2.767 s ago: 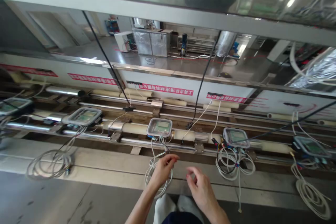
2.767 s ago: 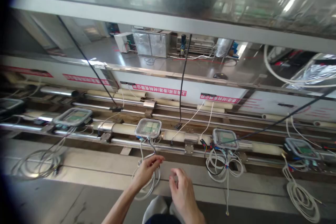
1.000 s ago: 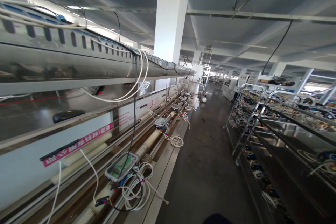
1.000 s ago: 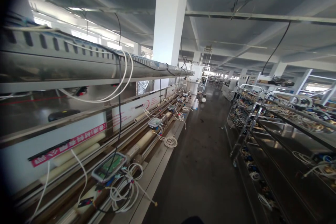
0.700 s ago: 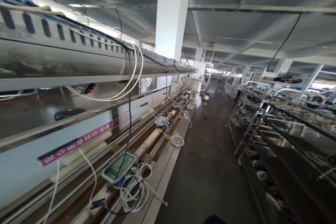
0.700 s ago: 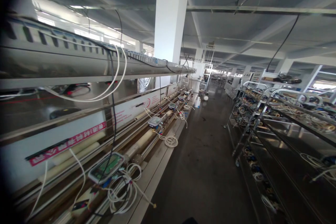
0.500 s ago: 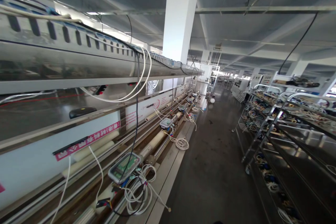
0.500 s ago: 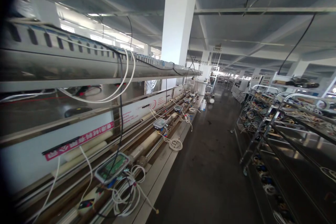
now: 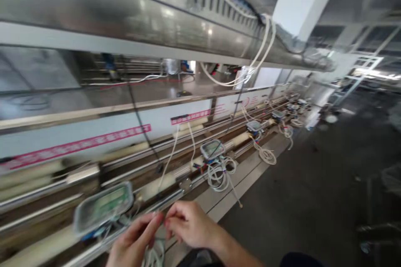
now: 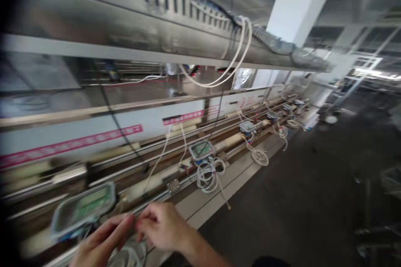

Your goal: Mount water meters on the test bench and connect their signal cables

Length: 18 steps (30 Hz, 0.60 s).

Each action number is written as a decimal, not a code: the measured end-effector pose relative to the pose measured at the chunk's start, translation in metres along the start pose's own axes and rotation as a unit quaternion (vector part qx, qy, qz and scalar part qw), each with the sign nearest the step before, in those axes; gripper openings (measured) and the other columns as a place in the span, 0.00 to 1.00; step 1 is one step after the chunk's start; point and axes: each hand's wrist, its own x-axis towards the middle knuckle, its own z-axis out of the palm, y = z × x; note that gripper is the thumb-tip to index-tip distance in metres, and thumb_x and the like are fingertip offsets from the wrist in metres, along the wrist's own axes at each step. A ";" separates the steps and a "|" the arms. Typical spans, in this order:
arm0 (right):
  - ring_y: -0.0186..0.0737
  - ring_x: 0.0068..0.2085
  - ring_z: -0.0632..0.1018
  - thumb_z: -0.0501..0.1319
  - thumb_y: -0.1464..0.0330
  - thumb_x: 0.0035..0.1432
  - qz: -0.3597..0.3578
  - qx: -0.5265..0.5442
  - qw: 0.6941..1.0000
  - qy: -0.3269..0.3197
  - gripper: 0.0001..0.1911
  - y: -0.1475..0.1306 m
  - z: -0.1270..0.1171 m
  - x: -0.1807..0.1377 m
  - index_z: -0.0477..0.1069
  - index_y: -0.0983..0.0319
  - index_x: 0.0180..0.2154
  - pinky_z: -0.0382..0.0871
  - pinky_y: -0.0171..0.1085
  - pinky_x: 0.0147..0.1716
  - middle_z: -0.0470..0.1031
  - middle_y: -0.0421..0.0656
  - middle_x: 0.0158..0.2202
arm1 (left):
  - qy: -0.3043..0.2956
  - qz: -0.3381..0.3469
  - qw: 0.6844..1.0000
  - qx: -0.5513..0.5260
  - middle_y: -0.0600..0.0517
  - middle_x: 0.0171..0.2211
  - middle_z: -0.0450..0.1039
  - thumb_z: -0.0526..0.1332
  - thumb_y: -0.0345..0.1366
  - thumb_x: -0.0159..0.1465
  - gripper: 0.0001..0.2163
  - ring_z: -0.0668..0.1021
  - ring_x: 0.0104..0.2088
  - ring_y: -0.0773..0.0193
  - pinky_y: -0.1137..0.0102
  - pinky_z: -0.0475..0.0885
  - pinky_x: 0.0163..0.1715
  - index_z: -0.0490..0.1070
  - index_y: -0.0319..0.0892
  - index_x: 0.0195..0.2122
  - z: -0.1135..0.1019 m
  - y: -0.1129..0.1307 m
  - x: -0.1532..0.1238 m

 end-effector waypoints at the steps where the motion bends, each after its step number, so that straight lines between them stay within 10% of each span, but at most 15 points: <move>1: 0.25 0.17 0.65 0.59 0.60 0.56 -0.014 0.011 1.000 0.008 0.12 0.000 0.000 -0.001 0.68 0.63 0.33 0.60 0.26 0.17 0.70 0.36 0.22 | -0.030 -0.011 0.999 -0.016 0.53 0.21 0.67 0.68 0.53 0.46 0.21 0.68 0.25 0.65 0.73 0.63 0.24 0.73 0.39 0.29 -0.004 -0.002 -0.004; 18: 0.30 0.18 0.71 0.58 0.52 0.54 0.035 0.083 0.996 -0.028 0.21 0.003 0.000 0.003 0.70 0.65 0.33 0.66 0.31 0.18 0.75 0.41 0.25 | 0.008 -0.064 0.970 -0.233 0.51 0.24 0.70 0.68 0.44 0.50 0.14 0.66 0.22 0.71 0.77 0.60 0.21 0.73 0.36 0.26 0.004 -0.015 -0.009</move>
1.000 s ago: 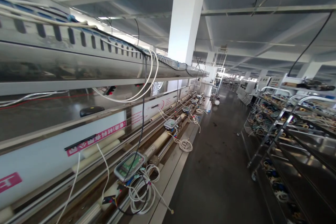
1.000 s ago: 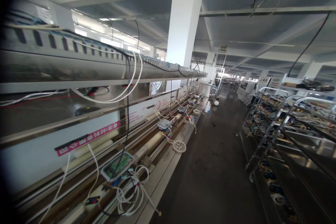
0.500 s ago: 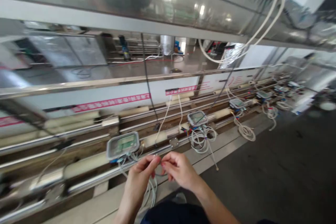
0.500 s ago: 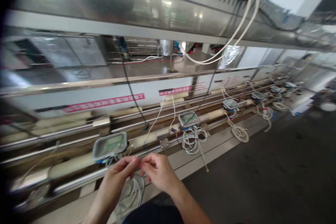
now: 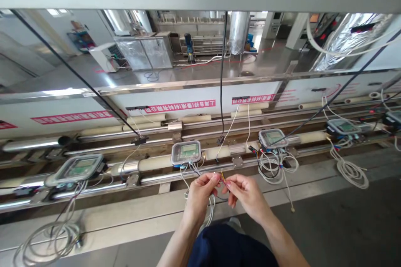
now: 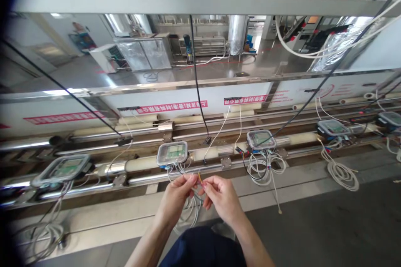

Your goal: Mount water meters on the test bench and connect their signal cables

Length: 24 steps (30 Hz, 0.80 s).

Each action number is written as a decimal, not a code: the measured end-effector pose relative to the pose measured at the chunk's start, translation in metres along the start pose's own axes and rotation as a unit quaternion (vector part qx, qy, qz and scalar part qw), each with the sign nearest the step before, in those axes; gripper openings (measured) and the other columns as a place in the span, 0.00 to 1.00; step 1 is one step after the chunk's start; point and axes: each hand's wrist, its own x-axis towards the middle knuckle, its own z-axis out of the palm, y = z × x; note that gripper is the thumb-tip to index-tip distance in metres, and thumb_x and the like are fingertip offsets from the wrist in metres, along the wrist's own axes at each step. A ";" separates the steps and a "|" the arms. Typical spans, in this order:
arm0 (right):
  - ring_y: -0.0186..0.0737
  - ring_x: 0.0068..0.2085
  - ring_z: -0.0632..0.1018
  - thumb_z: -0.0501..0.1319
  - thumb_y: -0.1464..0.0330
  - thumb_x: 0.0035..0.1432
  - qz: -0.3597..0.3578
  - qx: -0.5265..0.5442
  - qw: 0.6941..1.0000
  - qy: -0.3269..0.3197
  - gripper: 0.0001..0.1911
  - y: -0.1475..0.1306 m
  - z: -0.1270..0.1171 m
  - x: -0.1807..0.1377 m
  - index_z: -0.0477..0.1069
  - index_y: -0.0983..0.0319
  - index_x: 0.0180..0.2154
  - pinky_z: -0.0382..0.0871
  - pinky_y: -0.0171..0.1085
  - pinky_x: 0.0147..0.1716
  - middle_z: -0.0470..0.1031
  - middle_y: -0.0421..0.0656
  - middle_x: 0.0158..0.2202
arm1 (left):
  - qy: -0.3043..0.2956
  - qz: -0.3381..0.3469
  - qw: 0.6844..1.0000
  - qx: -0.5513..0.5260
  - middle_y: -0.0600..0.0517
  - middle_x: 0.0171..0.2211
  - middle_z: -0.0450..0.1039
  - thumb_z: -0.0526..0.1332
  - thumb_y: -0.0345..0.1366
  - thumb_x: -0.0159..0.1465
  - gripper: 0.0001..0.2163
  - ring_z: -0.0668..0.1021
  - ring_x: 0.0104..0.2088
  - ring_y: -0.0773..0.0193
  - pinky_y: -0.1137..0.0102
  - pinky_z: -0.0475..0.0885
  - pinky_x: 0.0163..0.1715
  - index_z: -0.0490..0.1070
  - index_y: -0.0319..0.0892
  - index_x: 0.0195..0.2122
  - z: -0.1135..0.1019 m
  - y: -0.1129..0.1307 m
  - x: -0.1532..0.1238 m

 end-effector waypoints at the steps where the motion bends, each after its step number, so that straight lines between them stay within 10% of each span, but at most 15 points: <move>1: 0.30 0.18 0.72 0.58 0.52 0.54 0.000 0.004 1.000 0.002 0.21 0.000 0.000 0.000 0.70 0.65 0.33 0.67 0.31 0.18 0.75 0.42 0.26 | 0.000 0.001 1.000 -0.002 0.51 0.25 0.70 0.68 0.44 0.50 0.14 0.67 0.23 0.70 0.77 0.61 0.22 0.74 0.36 0.26 0.000 0.000 0.000; 24: 0.33 0.20 0.74 0.60 0.51 0.51 0.003 0.032 0.999 0.023 0.21 -0.001 0.001 -0.004 0.68 0.65 0.32 0.72 0.34 0.22 0.75 0.42 0.27 | 0.030 0.051 0.996 0.072 0.55 0.19 0.67 0.65 0.47 0.53 0.16 0.65 0.17 0.72 0.77 0.61 0.17 0.68 0.37 0.24 0.005 -0.006 -0.005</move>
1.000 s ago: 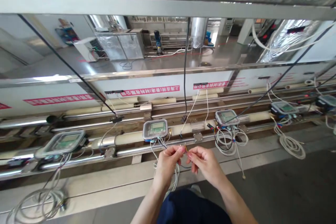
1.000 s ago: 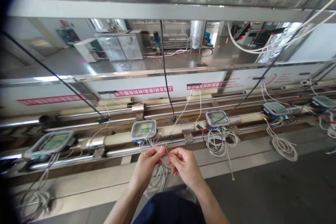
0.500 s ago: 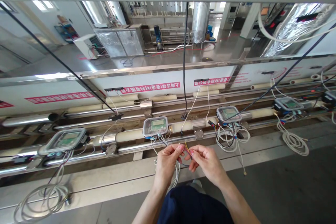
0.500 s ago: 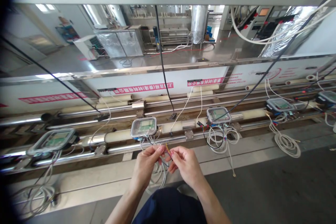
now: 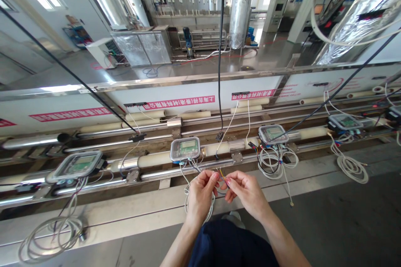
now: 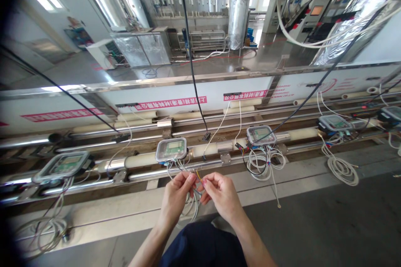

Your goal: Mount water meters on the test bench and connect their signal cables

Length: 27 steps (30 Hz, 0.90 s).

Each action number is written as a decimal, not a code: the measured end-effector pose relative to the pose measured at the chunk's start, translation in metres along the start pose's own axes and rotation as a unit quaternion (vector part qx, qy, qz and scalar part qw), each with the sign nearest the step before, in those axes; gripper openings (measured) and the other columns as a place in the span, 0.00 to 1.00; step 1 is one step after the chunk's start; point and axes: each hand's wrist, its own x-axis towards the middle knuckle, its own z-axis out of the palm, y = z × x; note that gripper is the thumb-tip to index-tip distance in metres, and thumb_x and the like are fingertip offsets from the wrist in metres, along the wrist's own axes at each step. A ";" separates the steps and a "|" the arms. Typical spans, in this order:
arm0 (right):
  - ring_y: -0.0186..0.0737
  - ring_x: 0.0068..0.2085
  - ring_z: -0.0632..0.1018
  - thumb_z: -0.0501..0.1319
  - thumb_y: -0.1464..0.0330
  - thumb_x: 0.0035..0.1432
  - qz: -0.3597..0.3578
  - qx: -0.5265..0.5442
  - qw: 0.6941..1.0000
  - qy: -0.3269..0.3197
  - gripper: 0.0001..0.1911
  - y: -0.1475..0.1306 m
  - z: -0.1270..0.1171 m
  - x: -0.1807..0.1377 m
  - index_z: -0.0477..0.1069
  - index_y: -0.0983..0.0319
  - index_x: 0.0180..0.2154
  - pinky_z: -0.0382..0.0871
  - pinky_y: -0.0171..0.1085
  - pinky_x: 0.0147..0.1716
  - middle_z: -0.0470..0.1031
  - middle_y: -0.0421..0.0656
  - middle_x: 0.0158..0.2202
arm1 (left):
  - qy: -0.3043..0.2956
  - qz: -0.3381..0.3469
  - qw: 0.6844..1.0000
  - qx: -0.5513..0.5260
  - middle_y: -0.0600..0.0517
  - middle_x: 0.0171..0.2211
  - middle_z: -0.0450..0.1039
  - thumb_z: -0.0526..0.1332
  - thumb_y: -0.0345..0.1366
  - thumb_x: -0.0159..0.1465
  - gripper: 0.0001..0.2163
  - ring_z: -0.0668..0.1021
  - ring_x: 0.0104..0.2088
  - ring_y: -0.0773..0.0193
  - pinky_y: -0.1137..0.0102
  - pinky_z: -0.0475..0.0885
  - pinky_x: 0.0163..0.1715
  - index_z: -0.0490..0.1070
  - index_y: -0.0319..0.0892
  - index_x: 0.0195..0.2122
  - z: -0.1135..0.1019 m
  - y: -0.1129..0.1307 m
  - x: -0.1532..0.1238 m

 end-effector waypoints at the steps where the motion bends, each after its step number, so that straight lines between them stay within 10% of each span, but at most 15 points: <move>1: 0.32 0.20 0.74 0.60 0.51 0.51 0.002 0.000 1.000 0.000 0.21 0.000 0.000 0.000 0.68 0.65 0.32 0.72 0.34 0.22 0.75 0.42 0.26 | -0.003 0.000 1.000 -0.004 0.55 0.19 0.67 0.65 0.47 0.53 0.16 0.65 0.17 0.73 0.77 0.61 0.17 0.68 0.37 0.25 0.000 0.000 0.000; 27: 0.31 0.18 0.73 0.60 0.56 0.53 0.018 0.017 1.000 -0.018 0.17 0.002 -0.003 -0.001 0.67 0.65 0.34 0.70 0.31 0.19 0.75 0.41 0.25 | -0.087 -0.020 0.993 -0.077 0.54 0.30 0.69 0.65 0.38 0.56 0.10 0.66 0.20 0.76 0.79 0.62 0.21 0.72 0.37 0.34 -0.010 -0.003 0.004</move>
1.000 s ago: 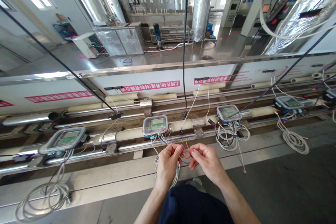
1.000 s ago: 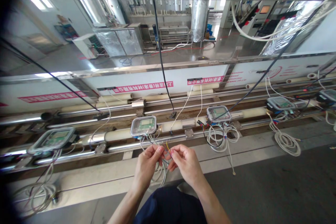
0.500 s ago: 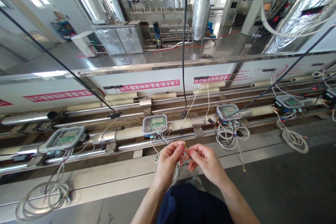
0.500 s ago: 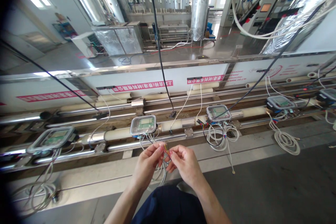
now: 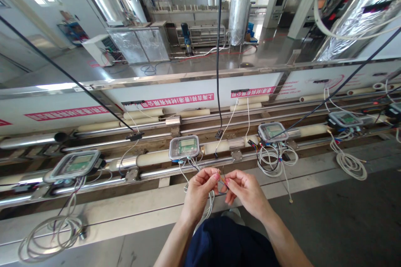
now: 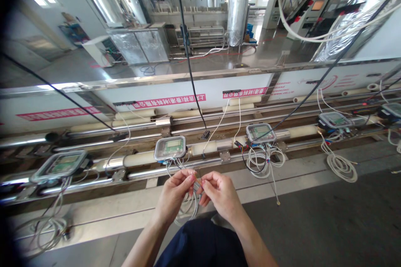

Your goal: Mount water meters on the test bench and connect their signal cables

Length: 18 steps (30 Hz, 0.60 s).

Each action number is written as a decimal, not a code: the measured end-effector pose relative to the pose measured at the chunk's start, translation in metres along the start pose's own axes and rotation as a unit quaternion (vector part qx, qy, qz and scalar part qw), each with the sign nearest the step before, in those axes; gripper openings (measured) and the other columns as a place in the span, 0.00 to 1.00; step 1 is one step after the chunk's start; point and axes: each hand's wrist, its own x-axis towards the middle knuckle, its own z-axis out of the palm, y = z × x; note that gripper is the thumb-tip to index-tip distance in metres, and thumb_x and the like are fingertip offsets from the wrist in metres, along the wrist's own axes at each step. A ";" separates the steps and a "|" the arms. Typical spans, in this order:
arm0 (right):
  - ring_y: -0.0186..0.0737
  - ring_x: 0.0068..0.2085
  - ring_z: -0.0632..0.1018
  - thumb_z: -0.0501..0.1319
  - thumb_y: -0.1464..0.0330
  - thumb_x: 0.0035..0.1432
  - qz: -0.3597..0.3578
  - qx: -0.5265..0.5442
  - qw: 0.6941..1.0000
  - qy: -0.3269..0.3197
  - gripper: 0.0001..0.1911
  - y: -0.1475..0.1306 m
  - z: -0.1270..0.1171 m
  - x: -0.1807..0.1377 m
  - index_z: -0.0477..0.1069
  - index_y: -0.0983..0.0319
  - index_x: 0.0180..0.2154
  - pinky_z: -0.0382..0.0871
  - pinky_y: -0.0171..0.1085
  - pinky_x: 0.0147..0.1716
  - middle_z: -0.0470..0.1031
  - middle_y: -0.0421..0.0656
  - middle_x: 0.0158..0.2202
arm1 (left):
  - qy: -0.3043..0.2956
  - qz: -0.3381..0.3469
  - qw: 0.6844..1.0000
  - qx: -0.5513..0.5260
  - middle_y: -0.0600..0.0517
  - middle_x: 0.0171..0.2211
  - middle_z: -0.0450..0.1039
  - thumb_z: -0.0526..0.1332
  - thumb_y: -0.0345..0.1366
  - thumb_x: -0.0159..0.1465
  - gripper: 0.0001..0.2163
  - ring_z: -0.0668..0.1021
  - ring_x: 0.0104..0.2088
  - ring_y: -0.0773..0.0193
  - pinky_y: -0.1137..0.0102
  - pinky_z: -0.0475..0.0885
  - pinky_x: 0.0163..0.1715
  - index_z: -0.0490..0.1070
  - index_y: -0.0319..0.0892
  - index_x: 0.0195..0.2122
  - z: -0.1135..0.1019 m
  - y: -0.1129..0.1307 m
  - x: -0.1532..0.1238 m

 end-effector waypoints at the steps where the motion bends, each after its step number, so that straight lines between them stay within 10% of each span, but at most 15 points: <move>1: 0.31 0.18 0.73 0.60 0.57 0.53 0.001 0.000 1.000 -0.002 0.17 0.000 0.000 0.000 0.67 0.65 0.34 0.70 0.31 0.18 0.75 0.41 0.25 | -0.006 0.000 1.000 0.002 0.54 0.30 0.69 0.65 0.38 0.56 0.10 0.66 0.20 0.76 0.79 0.62 0.21 0.72 0.37 0.34 0.000 0.001 0.000; 18: 0.30 0.18 0.73 0.61 0.59 0.54 -0.047 0.014 0.999 -0.011 0.14 0.000 -0.003 0.004 0.67 0.63 0.35 0.68 0.30 0.18 0.75 0.40 0.26 | 0.022 -0.117 0.984 -0.132 0.55 0.22 0.65 0.71 0.40 0.49 0.16 0.66 0.20 0.76 0.80 0.63 0.22 0.68 0.34 0.30 0.006 -0.006 0.005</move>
